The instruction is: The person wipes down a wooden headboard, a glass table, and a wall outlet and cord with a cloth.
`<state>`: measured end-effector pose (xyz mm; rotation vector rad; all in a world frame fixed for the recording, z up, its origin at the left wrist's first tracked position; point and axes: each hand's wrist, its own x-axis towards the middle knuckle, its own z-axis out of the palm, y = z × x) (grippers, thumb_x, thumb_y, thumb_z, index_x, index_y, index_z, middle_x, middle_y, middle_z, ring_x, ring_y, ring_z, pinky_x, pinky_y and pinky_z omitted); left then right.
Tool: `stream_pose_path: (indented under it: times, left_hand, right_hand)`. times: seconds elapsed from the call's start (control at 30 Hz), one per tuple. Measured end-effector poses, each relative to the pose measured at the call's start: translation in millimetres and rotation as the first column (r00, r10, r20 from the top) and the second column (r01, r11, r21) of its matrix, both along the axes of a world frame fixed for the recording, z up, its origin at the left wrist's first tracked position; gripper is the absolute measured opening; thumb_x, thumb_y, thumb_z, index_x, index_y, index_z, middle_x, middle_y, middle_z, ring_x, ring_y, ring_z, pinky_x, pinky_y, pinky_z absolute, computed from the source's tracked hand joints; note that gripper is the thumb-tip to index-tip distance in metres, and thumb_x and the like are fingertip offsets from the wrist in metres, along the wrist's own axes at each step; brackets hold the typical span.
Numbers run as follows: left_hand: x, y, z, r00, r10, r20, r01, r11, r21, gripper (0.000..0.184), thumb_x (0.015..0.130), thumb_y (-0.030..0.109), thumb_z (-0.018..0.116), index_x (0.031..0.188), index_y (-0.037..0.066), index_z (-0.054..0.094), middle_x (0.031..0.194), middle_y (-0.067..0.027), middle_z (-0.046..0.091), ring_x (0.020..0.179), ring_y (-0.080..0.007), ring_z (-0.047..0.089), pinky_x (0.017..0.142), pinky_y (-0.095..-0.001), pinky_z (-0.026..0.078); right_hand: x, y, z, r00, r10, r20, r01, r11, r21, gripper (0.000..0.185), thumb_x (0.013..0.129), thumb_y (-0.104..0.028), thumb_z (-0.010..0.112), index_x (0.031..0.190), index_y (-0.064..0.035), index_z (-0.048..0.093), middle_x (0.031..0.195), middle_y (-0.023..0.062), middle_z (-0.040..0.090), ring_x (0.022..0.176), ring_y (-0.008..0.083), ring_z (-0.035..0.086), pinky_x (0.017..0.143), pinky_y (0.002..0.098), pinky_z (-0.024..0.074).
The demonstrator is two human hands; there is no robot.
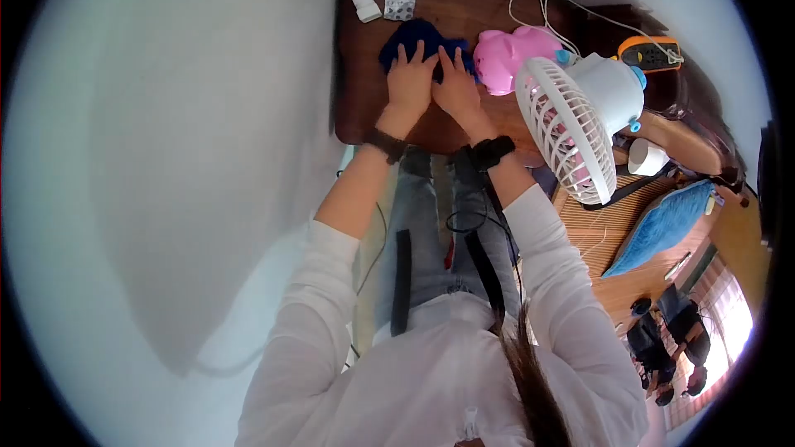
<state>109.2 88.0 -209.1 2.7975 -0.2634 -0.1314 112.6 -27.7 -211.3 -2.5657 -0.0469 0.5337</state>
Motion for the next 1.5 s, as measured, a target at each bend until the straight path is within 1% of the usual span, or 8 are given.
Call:
stream_pose_path:
  times: [0.33,0.4,0.5,0.63,0.83,1.07,1.3,1.5]
  left_hand:
    - [-70.5,-22.5,30.6,0.953,0.172,-0.25,-0.146,0.982,0.122,0.044,0.08,0.013,0.052,0.124,0.014,0.05,0.119,-0.0146,0.054,0.089,-0.0298,0.058,0.065,-0.0367,0.05]
    - [-88.3,-20.7,28.1,0.963,0.164,-0.212,-0.143,0.984,0.111,0.044,0.08,0.012,0.051,0.124,0.014,0.05,0.115,-0.0138,0.055,0.082,-0.0261,0.059,0.063,-0.036,0.05]
    - [-86.3,-13.1,26.4,0.992,0.126,0.004,-0.126,0.99,0.057,0.045,0.074,0.013,0.059,0.118,0.01,0.052,0.1,-0.0136,0.061,0.073,-0.0259,0.061,0.056,-0.0373,0.051]
    - [-51.0,-17.3,32.9,0.966,0.163,-0.203,-0.156,0.986,0.051,0.033,0.072,0.013,0.06,0.104,0.006,0.058,0.082,-0.0114,0.062,0.068,-0.0264,0.058,0.058,-0.0369,0.046]
    - [-47.1,-18.0,22.2,0.989,0.136,-0.064,-0.135,0.991,0.022,0.015,0.075,0.018,0.059,0.082,0.005,0.063,0.059,-0.0134,0.059,0.06,-0.0284,0.06,0.053,-0.0394,0.048]
    - [-97.9,-25.6,25.6,0.976,0.134,-0.17,-0.13,0.991,0.033,0.048,0.075,0.014,0.056,0.119,0.0,0.046,0.106,-0.0128,0.055,0.085,-0.0256,0.054,0.065,-0.0368,0.046]
    - [-39.6,-33.0,23.4,0.953,0.18,-0.242,-0.198,0.979,-0.05,0.052,0.068,0.014,0.064,0.115,-0.001,0.046,0.095,-0.0131,0.056,0.084,-0.0274,0.054,0.067,-0.0369,0.046]
    - [-79.8,-32.3,27.6,0.97,0.145,-0.194,-0.171,0.977,-0.126,0.054,0.069,0.012,0.062,0.119,-0.001,0.046,0.11,-0.0139,0.054,0.086,-0.0276,0.053,0.072,-0.0368,0.046]
  right_hand:
    - [-29.7,-17.7,26.2,0.994,0.094,0.058,-0.105,0.968,0.226,0.072,0.072,-0.008,0.057,0.136,-0.0006,0.024,0.141,0.0203,0.028,0.125,0.0429,0.031,0.103,0.0423,0.0288]
    - [-26.3,-15.2,21.2,0.986,0.15,0.066,-0.157,0.981,0.112,0.075,0.07,-0.009,0.057,0.136,0.0004,0.024,0.141,0.0194,0.027,0.124,0.043,0.031,0.104,0.0419,0.0285]
    - [-9.2,-3.5,16.6,0.975,0.203,0.089,-0.208,0.977,0.05,0.077,0.068,-0.01,0.057,0.136,0.0003,0.024,0.141,0.0192,0.027,0.124,0.0432,0.032,0.104,0.0416,0.0276]
    - [28.5,14.7,-10.7,0.945,0.227,0.238,-0.223,0.974,-0.044,0.073,0.068,-0.016,0.058,0.133,0.0043,0.03,0.139,0.0194,0.032,0.122,0.0415,0.036,0.104,0.0414,0.0278]
    - [35.6,12.0,5.5,0.967,0.122,0.225,-0.171,0.962,0.212,0.075,0.066,-0.01,0.055,0.135,0.0,0.026,0.139,0.0204,0.03,0.123,0.0383,0.035,0.103,0.0378,0.0307]
    - [3.0,4.5,4.8,0.982,0.083,0.172,-0.129,0.953,0.273,0.08,0.066,-0.013,0.057,0.136,0.0009,0.02,0.141,0.0198,0.024,0.123,0.037,0.036,0.099,0.0381,0.0359]
    - [62.9,23.3,-9.3,0.984,-0.031,0.178,-0.04,0.925,0.379,0.075,0.069,-0.017,0.058,0.132,0.0013,0.023,0.136,0.019,0.03,0.119,0.0379,0.039,0.096,0.0381,0.0381]
    - [21.2,7.7,-3.5,0.995,-0.067,0.075,0.032,0.918,0.394,0.072,0.069,-0.011,0.057,0.131,0.001,0.024,0.132,0.023,0.034,0.116,0.0397,0.042,0.094,0.0389,0.0393]
